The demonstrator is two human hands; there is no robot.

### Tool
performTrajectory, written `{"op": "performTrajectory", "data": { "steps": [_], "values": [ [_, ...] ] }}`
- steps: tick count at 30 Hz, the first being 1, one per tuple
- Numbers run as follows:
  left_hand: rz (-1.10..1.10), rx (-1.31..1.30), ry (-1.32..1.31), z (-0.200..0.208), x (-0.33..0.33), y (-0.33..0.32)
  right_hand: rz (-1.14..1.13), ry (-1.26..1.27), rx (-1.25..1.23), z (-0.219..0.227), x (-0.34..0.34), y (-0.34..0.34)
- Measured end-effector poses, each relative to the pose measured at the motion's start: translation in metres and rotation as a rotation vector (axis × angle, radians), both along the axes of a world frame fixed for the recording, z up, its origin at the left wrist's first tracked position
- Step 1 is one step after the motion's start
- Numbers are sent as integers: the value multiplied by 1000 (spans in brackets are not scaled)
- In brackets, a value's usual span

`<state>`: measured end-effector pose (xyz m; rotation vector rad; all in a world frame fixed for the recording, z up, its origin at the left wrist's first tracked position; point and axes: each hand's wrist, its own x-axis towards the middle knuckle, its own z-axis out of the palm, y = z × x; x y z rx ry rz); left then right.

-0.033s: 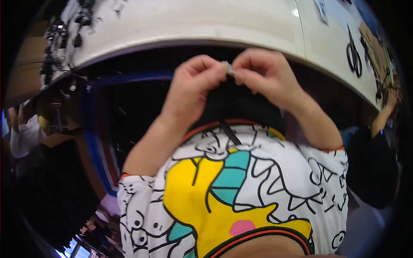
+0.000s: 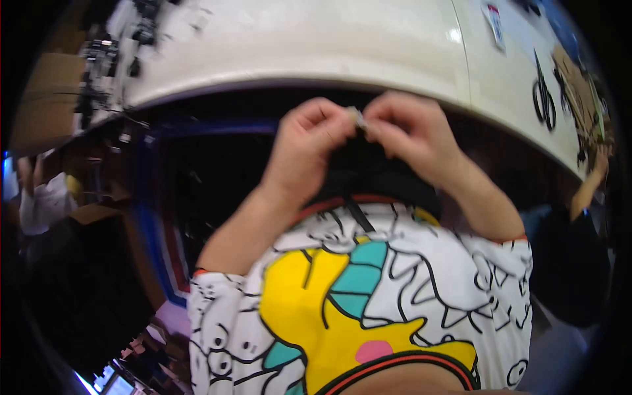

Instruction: The person assembles electronic parts by applying glue from a tube to a wire connector, then inserting the connector into an electronic housing component.

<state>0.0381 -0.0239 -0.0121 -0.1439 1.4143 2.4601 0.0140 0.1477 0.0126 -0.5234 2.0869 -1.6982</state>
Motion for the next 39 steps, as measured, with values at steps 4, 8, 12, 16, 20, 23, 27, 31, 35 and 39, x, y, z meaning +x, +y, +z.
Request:
{"op": "performTrajectory", "data": {
  "steps": [4, 8, 12, 16, 20, 23, 27, 31, 35, 39],
  "values": [
    [115, 95, -36, -26, -18, -2, -111, 411, 31, -14, -5, -14],
    [15, 11, 53, -22, -7, -6, -117, 372, -58, -24, -2, -9],
    [-195, -152, 147, -2, -14, -20, 38, 108, -126, -20, -5, 5],
    [-415, -368, 122, 12, -19, -21, 158, 57, -91, -11, -3, 14],
    [-339, -371, 162, 7, -22, -15, 9, -4, -162, -15, -4, 14],
    [-175, -449, 254, 0, -27, -13, -61, 316, -145, -29, -14, 13],
    [-62, -233, 174, -3, -13, -3, -161, 280, -202, -34, -2, 8],
    [-39, -212, 156, -12, -14, 7, -191, 399, -210, -46, -1, 14],
    [18, -192, 148, -18, -11, 11, -195, 612, -81, -45, 3, 14],
    [72, -136, 110, -23, -8, 19, -260, 838, -21, -49, 5, 11]
  ]
}}
